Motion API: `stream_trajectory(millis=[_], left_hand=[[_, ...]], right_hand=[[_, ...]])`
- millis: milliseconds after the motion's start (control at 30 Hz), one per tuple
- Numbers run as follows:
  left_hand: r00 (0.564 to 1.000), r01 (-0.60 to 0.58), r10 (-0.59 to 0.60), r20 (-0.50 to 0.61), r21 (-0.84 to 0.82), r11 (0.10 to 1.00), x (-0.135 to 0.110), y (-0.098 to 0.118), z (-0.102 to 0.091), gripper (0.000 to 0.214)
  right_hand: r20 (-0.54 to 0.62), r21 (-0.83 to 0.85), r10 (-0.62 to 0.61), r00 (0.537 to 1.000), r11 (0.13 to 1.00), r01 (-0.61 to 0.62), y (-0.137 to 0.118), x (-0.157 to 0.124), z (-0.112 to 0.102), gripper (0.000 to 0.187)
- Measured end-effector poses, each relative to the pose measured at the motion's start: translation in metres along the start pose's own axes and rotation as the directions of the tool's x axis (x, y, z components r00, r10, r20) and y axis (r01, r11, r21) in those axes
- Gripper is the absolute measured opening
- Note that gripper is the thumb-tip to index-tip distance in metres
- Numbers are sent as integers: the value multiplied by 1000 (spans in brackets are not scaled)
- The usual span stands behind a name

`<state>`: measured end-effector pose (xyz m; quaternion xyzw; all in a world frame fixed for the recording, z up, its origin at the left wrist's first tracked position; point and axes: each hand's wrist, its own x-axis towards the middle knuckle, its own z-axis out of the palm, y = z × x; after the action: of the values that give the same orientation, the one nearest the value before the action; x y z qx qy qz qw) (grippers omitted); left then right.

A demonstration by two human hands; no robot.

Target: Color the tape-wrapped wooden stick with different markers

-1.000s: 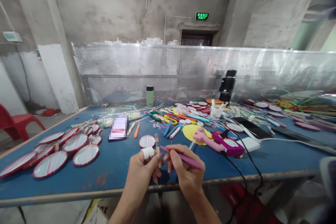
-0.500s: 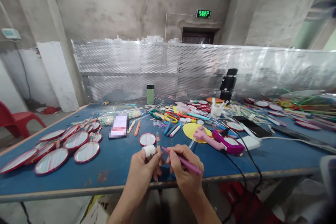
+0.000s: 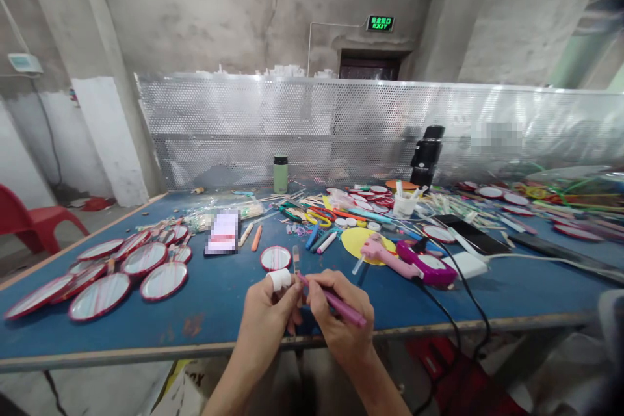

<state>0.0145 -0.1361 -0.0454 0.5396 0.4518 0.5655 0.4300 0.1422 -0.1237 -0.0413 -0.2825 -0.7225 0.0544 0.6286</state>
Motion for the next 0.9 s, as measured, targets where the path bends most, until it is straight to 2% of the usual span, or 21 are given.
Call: stream_trajectory(millis=[367, 733, 900], left_hand=[[999, 8, -8, -33, -9, 1000, 0, 3, 2, 35], [1000, 13, -14, -20, -55, 998, 0, 3, 1, 33], [1000, 12, -12, -14, -13, 1000, 2, 0, 0, 34]], right_hand=[[-21, -11, -5, 1000, 1000, 4, 1, -1, -1, 12], [-47, -88, 51, 998, 995, -55, -2, -2, -2, 12], [-45, -46, 6, 999, 999, -8, -2, -2, -2, 12]])
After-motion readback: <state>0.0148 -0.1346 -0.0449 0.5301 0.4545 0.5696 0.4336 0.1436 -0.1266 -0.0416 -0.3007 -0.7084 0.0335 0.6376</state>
